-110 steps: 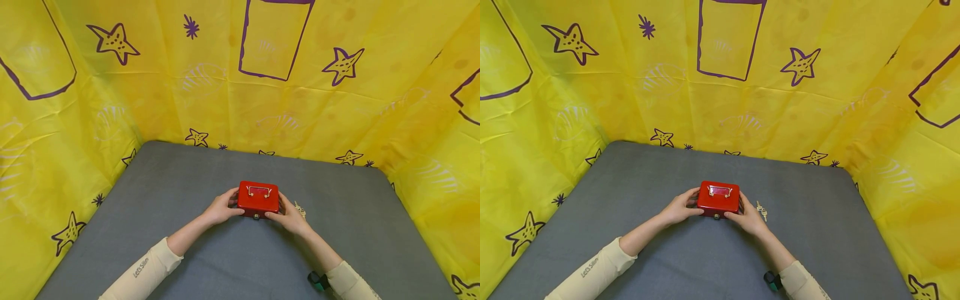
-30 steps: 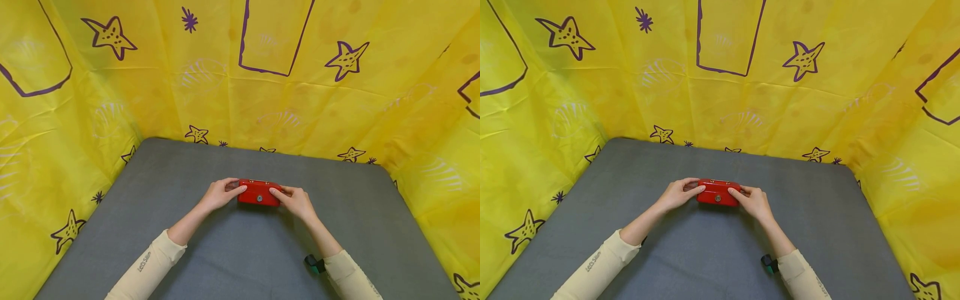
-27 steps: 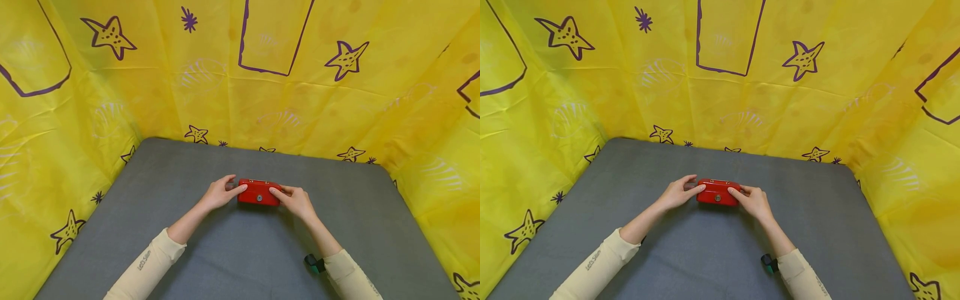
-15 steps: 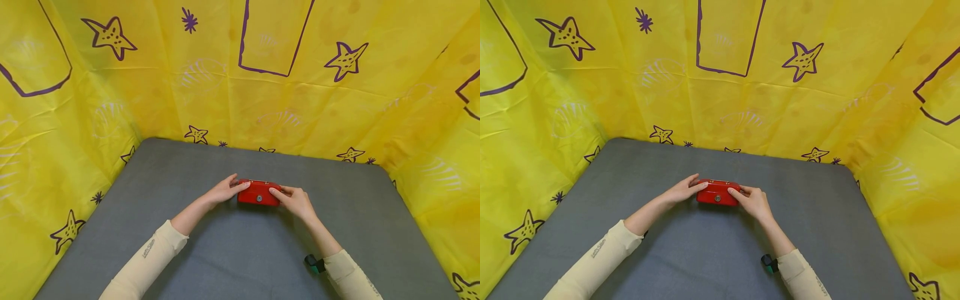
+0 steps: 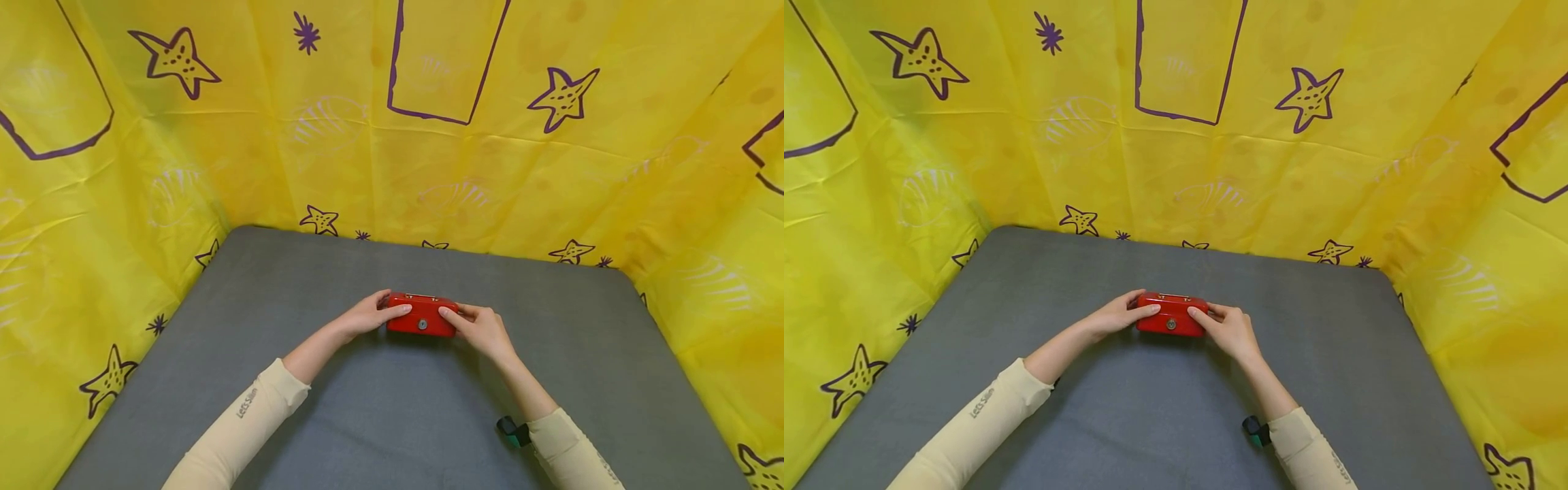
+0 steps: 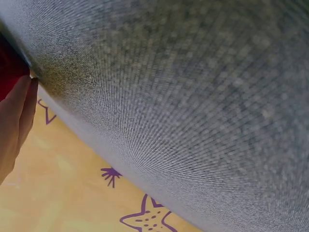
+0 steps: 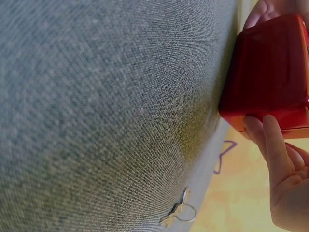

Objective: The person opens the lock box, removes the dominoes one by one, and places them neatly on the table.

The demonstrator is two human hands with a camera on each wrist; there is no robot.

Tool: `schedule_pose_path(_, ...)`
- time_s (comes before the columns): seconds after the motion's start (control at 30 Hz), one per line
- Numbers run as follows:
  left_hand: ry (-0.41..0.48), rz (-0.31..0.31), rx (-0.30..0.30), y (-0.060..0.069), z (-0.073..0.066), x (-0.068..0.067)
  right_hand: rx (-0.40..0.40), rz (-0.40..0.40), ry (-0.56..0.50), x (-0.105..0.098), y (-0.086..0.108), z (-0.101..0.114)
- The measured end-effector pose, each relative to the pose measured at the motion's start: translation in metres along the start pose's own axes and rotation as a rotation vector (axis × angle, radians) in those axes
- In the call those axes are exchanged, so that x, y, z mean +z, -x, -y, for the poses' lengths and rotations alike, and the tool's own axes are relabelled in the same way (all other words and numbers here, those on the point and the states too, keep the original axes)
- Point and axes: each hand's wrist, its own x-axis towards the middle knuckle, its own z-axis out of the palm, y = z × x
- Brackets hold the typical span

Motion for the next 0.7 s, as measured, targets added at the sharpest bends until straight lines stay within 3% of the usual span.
schedule_pose_path(0.33, -0.011, -0.020, -0.005, 0.0016, 0.0006, 0.0017, 0.006, 0.009, -0.018, 0.0000, 0.0005, -0.0027)
schedule_pose_path(0.7, 0.008, -0.028, -0.017, 0.0017, 0.0023, 0.0021, -0.009, 0.055, -0.168, -0.0036, 0.0021, -0.0079)
